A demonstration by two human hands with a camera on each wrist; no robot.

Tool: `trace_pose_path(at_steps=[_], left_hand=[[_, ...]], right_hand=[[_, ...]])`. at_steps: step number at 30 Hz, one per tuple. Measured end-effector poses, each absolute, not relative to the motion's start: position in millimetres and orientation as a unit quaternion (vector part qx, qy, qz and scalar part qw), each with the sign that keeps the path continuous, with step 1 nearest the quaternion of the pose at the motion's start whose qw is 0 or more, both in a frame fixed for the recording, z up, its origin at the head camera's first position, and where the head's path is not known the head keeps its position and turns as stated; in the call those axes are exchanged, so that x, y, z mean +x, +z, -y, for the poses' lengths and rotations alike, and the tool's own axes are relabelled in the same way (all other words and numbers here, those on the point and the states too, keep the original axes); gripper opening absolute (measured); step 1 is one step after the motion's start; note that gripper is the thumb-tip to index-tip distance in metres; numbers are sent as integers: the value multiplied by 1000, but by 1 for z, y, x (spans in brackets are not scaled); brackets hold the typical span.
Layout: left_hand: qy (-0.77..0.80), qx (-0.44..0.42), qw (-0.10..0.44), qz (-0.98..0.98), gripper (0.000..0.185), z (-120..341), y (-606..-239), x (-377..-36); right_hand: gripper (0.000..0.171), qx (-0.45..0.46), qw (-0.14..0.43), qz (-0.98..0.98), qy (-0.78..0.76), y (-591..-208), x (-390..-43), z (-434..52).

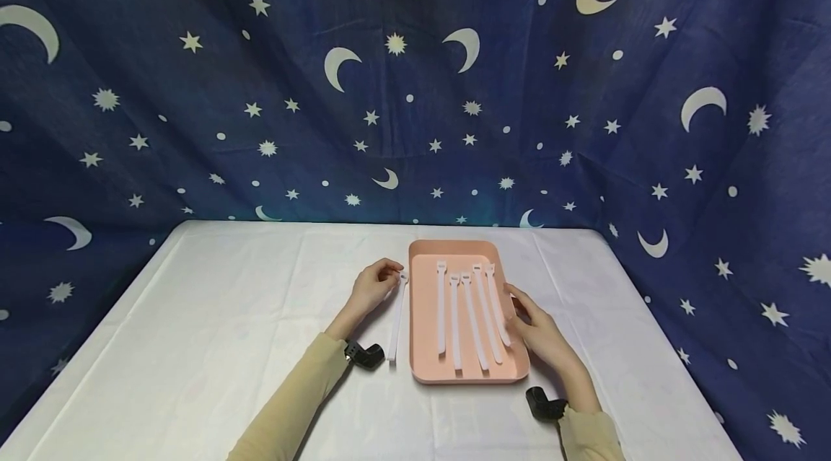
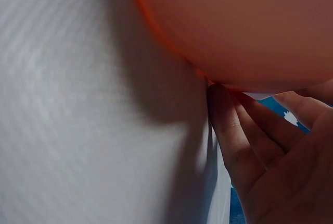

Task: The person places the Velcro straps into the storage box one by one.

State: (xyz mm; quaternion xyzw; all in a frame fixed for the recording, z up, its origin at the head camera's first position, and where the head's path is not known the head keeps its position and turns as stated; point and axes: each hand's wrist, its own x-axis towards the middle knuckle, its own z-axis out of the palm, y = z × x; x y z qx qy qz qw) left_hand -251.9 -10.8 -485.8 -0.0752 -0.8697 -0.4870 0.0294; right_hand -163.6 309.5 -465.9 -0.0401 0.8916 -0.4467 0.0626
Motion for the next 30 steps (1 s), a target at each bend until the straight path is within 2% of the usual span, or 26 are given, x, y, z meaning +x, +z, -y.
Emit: trace_pose_path(at_steps=[21,30], left_hand=[[-493,-74,43,866,24,7,-487,-252],[-553,-79,14,829,25,11,-480,-250]], right_hand=[[61,-44,64,-893,-443,-462,-162,-309],[61,-45,65,-894,-441,-465,-163,-309]])
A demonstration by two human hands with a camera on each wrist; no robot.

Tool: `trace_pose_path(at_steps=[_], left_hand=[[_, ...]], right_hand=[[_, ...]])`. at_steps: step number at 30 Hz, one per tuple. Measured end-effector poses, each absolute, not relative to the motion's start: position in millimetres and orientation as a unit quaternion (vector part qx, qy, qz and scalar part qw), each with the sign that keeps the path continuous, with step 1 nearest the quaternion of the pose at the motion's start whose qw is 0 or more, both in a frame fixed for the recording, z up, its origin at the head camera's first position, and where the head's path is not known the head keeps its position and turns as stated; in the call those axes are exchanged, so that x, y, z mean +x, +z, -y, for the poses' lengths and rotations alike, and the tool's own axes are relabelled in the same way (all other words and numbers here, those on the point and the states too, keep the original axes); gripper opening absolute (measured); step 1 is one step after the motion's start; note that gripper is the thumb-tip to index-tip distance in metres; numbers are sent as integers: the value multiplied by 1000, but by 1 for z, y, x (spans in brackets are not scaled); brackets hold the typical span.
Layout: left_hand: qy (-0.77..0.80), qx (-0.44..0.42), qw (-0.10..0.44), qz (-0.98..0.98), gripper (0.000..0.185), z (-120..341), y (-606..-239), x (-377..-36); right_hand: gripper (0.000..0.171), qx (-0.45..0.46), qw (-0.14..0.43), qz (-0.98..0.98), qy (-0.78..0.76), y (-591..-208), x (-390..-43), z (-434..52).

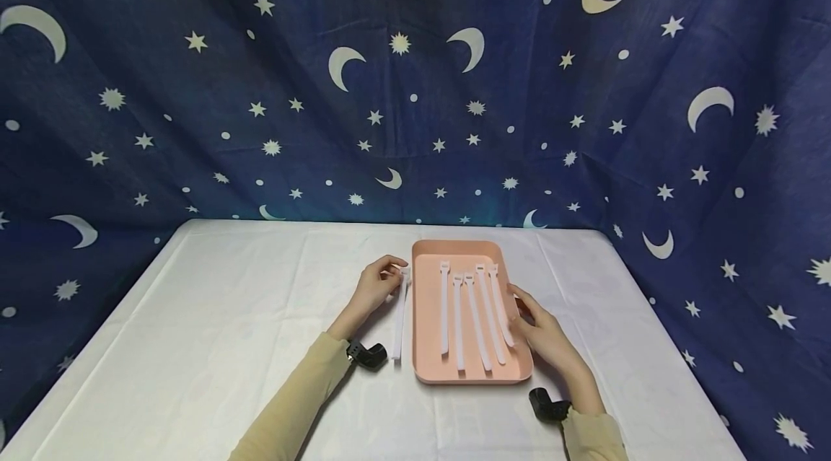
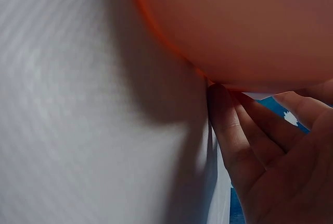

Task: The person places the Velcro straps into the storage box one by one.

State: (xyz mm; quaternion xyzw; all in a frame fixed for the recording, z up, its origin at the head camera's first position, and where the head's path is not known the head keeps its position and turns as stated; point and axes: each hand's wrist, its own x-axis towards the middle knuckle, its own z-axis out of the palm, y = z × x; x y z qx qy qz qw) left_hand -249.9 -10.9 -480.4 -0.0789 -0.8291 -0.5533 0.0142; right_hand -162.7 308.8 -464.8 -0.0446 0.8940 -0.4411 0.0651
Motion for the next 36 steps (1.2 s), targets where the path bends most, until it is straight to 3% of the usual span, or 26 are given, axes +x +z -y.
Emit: trace_pose_path(at_steps=[21,36], left_hand=[[-591,-54,31,804,26,32,-463,-239],[-580,-83,25,810,27,28,-447,-231]], right_hand=[[61,-54,61,-896,-437,-463,-162,-308],[62,-53,57,-895,-439,-465,-163,-310]])
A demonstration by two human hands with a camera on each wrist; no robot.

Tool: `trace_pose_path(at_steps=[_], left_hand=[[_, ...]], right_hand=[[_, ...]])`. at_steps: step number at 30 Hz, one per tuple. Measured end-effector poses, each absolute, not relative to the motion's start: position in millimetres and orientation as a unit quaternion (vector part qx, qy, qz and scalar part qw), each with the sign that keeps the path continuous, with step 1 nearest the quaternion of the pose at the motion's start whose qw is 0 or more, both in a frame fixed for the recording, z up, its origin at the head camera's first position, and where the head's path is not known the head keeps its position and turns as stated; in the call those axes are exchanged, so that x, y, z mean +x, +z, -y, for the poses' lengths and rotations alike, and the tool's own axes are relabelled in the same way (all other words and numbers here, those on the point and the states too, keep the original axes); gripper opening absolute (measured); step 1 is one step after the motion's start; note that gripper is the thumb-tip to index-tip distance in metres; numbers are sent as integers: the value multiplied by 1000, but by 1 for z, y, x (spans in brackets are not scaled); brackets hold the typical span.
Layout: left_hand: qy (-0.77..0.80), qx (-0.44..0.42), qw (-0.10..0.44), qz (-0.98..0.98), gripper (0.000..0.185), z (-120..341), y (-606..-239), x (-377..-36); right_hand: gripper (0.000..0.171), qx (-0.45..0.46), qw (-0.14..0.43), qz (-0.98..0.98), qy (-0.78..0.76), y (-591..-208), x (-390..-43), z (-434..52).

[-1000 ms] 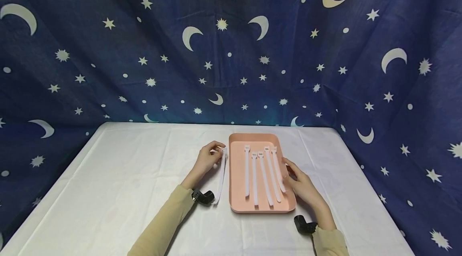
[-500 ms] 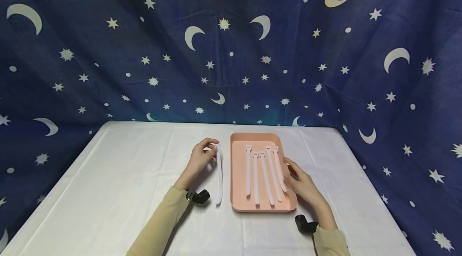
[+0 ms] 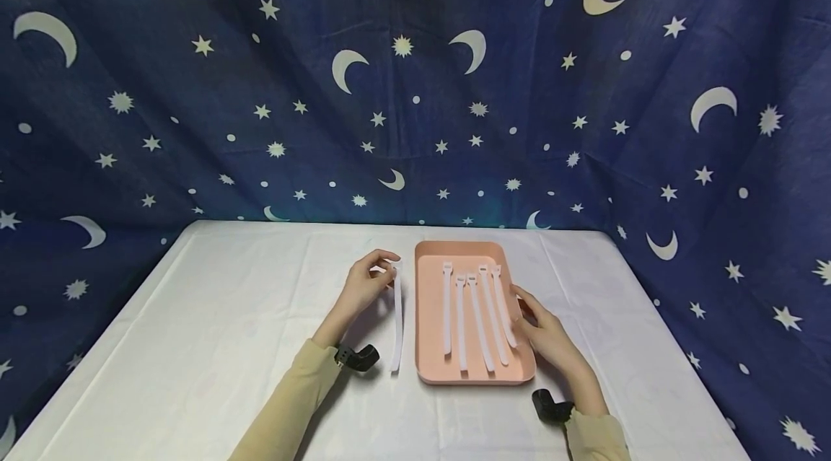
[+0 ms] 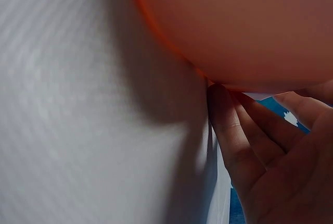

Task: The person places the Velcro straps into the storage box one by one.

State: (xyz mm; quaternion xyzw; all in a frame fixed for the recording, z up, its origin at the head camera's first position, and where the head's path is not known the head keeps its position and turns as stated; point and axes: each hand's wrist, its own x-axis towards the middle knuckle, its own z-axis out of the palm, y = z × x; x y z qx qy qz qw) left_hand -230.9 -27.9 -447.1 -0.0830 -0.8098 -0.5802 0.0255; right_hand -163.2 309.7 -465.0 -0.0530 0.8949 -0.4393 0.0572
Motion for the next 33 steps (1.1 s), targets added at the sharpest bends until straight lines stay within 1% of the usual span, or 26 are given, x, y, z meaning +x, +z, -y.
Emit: trace_pose_path(at_steps=[17,33], left_hand=[[-553,-127,25,823,24,23,-424,-217],[-548,-157,80,818,28,23,-401,-206]], right_hand=[[61,-58,56,-895,-438,-465,-163,-310],[60,-62,50,-904,-419,-464,-163,-310]])
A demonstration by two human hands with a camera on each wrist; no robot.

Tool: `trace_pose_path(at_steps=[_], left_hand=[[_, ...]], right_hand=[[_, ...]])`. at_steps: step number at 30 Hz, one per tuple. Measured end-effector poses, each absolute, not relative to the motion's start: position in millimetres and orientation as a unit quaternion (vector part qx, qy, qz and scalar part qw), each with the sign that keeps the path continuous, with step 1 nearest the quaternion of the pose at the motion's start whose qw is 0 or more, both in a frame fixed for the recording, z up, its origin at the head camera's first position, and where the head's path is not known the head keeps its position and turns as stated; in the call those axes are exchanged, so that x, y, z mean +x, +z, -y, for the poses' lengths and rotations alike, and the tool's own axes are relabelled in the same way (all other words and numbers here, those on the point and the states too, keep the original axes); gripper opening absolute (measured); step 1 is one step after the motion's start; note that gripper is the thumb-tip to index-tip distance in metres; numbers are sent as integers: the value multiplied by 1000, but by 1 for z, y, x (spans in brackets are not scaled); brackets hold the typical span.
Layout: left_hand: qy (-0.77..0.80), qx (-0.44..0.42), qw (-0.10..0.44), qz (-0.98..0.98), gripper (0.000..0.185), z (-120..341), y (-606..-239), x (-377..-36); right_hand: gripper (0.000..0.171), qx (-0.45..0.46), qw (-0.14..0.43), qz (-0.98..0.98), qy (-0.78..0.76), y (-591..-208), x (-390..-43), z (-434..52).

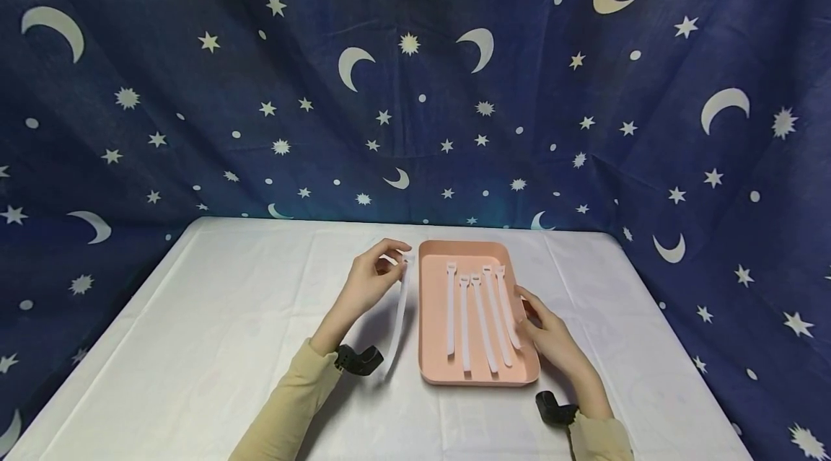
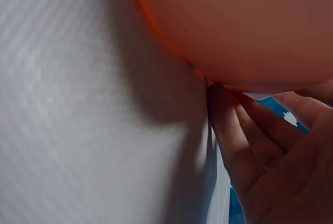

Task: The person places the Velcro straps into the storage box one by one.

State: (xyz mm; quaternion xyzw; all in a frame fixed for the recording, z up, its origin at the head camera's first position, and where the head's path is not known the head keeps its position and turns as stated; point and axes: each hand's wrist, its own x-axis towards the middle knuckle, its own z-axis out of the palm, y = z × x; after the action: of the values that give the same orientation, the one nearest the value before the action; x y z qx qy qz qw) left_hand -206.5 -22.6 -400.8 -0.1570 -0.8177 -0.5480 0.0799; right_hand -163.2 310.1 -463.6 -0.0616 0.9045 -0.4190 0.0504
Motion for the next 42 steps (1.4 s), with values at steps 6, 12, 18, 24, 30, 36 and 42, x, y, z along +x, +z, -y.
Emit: trace_pose_path(at_steps=[6,12,18,24,30,36,42], left_hand=[[-561,-167,95,805,32,19,-397,-203],[-580,-181,112,786,25,15,-395,-199],[-598,-190,127,769,16,12,-392,-195],[-608,-193,118,761,14,10,-390,-195],[-606,-191,100,766,15,8,-391,-195],[-615,-184,84,762,17,5,-395,-195],[-629,-172,66,755,18,1,-401,-197]], right_hand=[[61,-58,56,-897,-434,-464,-164,-310],[62,-54,61,-895,-440,-464,-164,-309],[61,-54,61,-896,-437,-465,-164,-309],[61,-58,56,-899,-431,-466,-164,-310],[60,-63,55,-902,-423,-464,-164,-309],[60,-65,54,-902,-424,-463,-163,-310],[61,-57,59,-896,-436,-463,-164,-309]])
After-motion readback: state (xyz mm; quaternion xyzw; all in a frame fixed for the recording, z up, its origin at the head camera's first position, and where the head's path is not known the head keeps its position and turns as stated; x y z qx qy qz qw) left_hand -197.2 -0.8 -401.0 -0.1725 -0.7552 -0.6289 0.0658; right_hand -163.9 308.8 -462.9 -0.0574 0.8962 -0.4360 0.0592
